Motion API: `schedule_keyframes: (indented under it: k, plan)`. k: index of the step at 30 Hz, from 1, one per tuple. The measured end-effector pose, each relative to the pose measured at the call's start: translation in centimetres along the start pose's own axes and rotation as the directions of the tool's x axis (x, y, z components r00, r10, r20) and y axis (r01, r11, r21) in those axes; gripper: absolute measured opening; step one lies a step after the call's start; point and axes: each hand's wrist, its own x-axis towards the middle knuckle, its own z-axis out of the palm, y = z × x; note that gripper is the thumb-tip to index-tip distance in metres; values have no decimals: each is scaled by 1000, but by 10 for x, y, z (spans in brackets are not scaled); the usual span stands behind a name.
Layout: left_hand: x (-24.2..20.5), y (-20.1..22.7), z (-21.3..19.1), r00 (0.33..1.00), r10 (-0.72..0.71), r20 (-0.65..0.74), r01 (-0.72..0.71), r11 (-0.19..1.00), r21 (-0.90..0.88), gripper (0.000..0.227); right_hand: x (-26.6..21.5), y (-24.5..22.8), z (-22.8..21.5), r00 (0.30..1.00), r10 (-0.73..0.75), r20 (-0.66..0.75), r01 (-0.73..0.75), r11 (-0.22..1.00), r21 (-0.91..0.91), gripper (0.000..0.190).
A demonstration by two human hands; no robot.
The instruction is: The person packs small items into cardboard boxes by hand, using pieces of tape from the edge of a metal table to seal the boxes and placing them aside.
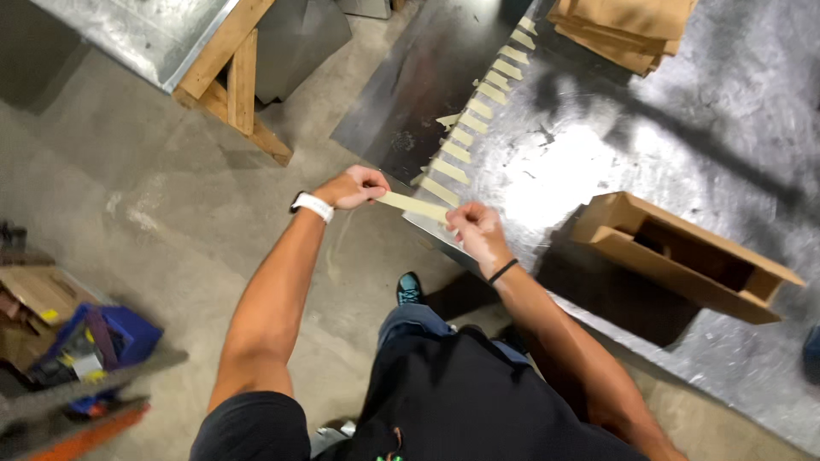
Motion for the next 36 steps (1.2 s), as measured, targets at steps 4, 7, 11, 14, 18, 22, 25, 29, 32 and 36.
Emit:
schedule_keyframes:
  k: [4,7,11,14,18,22,25,29,32,36]
  plan:
    - [63,-32,-22,988,-150,45,104,844,527,29,47,67,35,970,196,-143,-208,975,-73,23]
    - [58,-21,-14,976,-214,43,131,731,670,30,67,102,37,943,245,-225,-289,937,-194,27]
    - [120,-94,10,960,-278,38,183,723,666,31,96,149,14,901,319,-292,-404,863,-303,35]
    - [141,-131,22,958,-281,61,174,736,654,29,90,134,16,886,341,-314,-441,828,-345,34]
    - [150,-144,29,960,-261,98,144,765,627,33,86,121,26,856,385,-345,-497,796,-346,35]
    - [162,-157,39,948,-298,112,159,748,644,37,77,101,33,855,373,-360,-501,771,-392,38]
    - [175,-165,48,950,-289,115,142,733,665,37,74,86,33,866,344,-363,-485,755,-441,40]
    - [183,-191,60,934,-343,102,169,673,720,40,73,74,35,886,296,-357,-458,683,-569,38]
    - [167,-178,54,937,-327,123,171,736,655,39,70,62,34,906,242,-348,-416,664,-621,39]
    - [165,-168,58,942,-311,122,160,740,653,36,63,49,26,880,289,-378,-475,561,-678,53]
